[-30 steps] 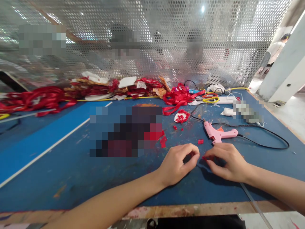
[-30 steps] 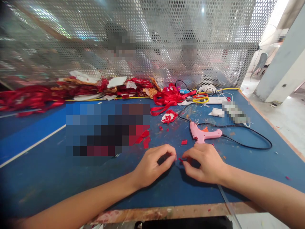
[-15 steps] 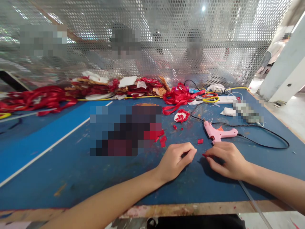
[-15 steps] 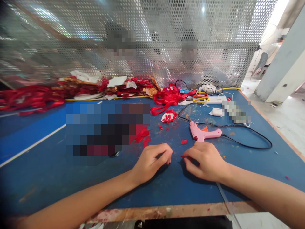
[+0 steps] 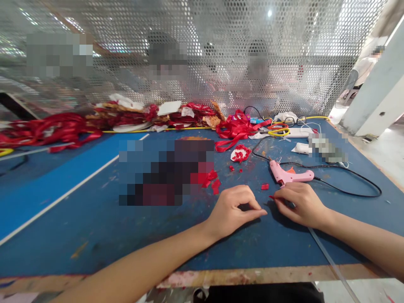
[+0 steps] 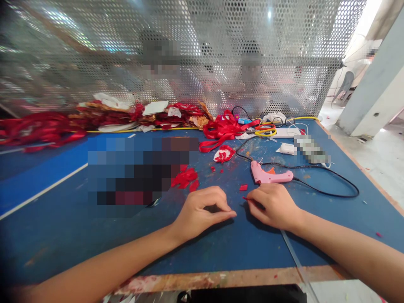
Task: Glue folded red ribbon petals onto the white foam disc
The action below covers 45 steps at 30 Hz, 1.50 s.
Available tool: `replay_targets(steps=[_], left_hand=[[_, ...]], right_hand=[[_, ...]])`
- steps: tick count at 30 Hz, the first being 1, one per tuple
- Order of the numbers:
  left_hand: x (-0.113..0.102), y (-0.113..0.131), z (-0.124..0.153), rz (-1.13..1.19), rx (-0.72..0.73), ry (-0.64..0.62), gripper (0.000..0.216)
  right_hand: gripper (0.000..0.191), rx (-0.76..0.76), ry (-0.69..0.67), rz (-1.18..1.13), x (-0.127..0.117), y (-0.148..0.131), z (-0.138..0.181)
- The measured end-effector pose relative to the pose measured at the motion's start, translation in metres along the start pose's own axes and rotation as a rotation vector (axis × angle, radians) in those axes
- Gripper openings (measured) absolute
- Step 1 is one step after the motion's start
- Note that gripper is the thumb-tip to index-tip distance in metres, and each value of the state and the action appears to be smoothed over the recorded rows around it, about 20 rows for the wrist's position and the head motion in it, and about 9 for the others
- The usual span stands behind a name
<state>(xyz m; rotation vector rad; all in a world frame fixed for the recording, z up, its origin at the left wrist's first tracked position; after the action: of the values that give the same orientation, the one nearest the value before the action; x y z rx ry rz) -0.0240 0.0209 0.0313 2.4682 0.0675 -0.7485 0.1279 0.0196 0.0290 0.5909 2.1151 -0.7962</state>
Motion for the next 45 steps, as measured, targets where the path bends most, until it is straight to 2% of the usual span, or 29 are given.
replay_targets(steps=[7, 13, 16, 20, 25, 30, 35, 45], left_hand=[[0.0, -0.002, -0.001, 0.023, -0.063, -0.046, 0.042], [0.007, -0.006, 0.004, 0.014, -0.09, -0.159, 0.064], [0.008, -0.009, 0.005, -0.01, -0.13, -0.16, 0.054], [0.005, -0.014, 0.004, -0.025, -0.21, -0.103, 0.012], [0.011, -0.017, 0.006, -0.006, -0.205, -0.2, 0.027], [0.015, -0.015, 0.006, -0.012, -0.152, -0.243, 0.016], [0.015, -0.011, 0.003, -0.021, -0.108, -0.249, 0.009], [0.019, -0.012, 0.006, -0.028, -0.117, -0.289, 0.015]], right_hand=[[0.017, 0.021, -0.01, 0.001, 0.002, 0.003, 0.0], [0.017, 0.02, -0.022, -0.013, 0.002, 0.003, 0.0], [0.017, 0.017, -0.02, -0.013, 0.001, 0.002, 0.0], [0.016, 0.004, -0.029, -0.034, 0.002, -0.001, 0.0], [0.017, -0.017, -0.06, -0.04, 0.006, -0.002, 0.001], [0.019, -0.088, -0.112, -0.034, 0.011, -0.006, 0.004], [0.022, -0.128, -0.1, -0.022, 0.011, -0.009, 0.006], [0.02, -0.118, -0.091, -0.019, 0.009, -0.009, 0.005]])
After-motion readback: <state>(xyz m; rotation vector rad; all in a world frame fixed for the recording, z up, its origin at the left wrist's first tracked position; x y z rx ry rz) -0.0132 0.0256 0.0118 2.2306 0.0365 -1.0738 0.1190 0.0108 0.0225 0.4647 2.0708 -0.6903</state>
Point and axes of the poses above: each hand's wrist, its own z-axis away from the middle knuckle, its own x-axis out of the palm, y = z × x, the point moved 6 cm from there along -z, towards the middle knuckle, and after that the axes turned 14 degrees about x, right-handed, at the moved point
